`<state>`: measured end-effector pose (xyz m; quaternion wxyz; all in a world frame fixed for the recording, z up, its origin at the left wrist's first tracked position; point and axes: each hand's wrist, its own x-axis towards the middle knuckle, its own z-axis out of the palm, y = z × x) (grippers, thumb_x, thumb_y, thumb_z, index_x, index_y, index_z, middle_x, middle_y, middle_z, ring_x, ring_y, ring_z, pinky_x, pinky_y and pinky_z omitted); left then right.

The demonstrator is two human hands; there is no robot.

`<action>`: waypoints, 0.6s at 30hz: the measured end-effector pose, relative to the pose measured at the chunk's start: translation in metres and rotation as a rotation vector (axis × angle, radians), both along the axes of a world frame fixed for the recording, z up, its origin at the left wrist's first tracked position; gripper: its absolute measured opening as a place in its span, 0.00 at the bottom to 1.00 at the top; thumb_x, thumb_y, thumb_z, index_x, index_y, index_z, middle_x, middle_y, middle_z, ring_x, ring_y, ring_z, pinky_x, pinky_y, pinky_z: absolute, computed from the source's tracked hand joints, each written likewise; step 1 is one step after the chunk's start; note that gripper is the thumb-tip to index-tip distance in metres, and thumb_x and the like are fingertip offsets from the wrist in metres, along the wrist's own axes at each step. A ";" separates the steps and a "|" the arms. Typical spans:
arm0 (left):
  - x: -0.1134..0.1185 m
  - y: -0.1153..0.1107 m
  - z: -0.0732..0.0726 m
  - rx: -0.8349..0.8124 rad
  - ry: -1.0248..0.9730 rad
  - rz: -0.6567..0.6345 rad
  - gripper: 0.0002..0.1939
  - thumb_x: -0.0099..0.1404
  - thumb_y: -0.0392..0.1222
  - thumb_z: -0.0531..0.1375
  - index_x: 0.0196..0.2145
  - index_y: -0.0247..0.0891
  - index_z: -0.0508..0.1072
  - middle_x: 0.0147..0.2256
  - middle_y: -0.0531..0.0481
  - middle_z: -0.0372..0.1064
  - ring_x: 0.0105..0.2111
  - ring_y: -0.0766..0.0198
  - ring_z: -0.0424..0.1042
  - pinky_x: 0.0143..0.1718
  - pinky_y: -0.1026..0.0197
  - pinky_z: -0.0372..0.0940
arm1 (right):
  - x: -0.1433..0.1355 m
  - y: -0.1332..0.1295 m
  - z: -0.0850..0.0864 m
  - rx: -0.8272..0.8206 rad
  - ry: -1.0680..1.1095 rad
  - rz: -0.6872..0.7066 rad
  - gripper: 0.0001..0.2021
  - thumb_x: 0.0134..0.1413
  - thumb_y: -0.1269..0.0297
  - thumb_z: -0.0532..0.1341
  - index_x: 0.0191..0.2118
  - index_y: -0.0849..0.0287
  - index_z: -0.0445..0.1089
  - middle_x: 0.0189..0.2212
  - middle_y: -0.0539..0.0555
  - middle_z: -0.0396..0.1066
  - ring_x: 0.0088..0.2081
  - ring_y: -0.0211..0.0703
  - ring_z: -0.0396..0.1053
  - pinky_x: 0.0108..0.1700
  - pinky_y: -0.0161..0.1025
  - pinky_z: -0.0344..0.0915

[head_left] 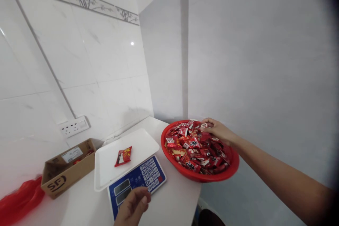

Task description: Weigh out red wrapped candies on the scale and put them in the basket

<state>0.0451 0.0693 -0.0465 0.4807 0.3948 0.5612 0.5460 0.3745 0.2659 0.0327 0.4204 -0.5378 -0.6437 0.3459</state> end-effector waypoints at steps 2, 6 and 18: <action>0.009 0.001 0.008 -0.019 -0.085 -0.026 0.25 0.42 0.59 0.66 0.33 0.38 0.73 0.31 0.46 0.73 0.35 0.57 0.71 0.39 0.56 0.66 | -0.020 -0.016 0.008 -0.094 0.222 0.141 0.19 0.39 0.57 0.63 0.39 0.54 0.61 0.29 0.47 0.67 0.30 0.38 0.67 0.33 0.36 0.65; 0.036 0.001 0.033 -0.067 -0.370 -0.106 0.25 0.49 0.54 0.65 0.43 0.42 0.69 0.42 0.44 0.70 0.41 0.55 0.70 0.38 0.54 0.66 | -0.077 -0.060 0.017 -0.221 0.234 0.437 0.22 0.39 0.58 0.65 0.44 0.53 0.62 0.31 0.47 0.67 0.31 0.38 0.67 0.32 0.36 0.65; 0.026 0.002 0.025 -0.021 -0.772 0.141 0.17 0.57 0.44 0.61 0.44 0.38 0.66 0.35 0.46 0.73 0.29 0.64 0.74 0.31 0.63 0.68 | -0.198 -0.102 -0.015 -0.364 0.151 0.958 0.26 0.45 0.62 0.60 0.52 0.52 0.59 0.40 0.51 0.69 0.41 0.43 0.68 0.44 0.43 0.66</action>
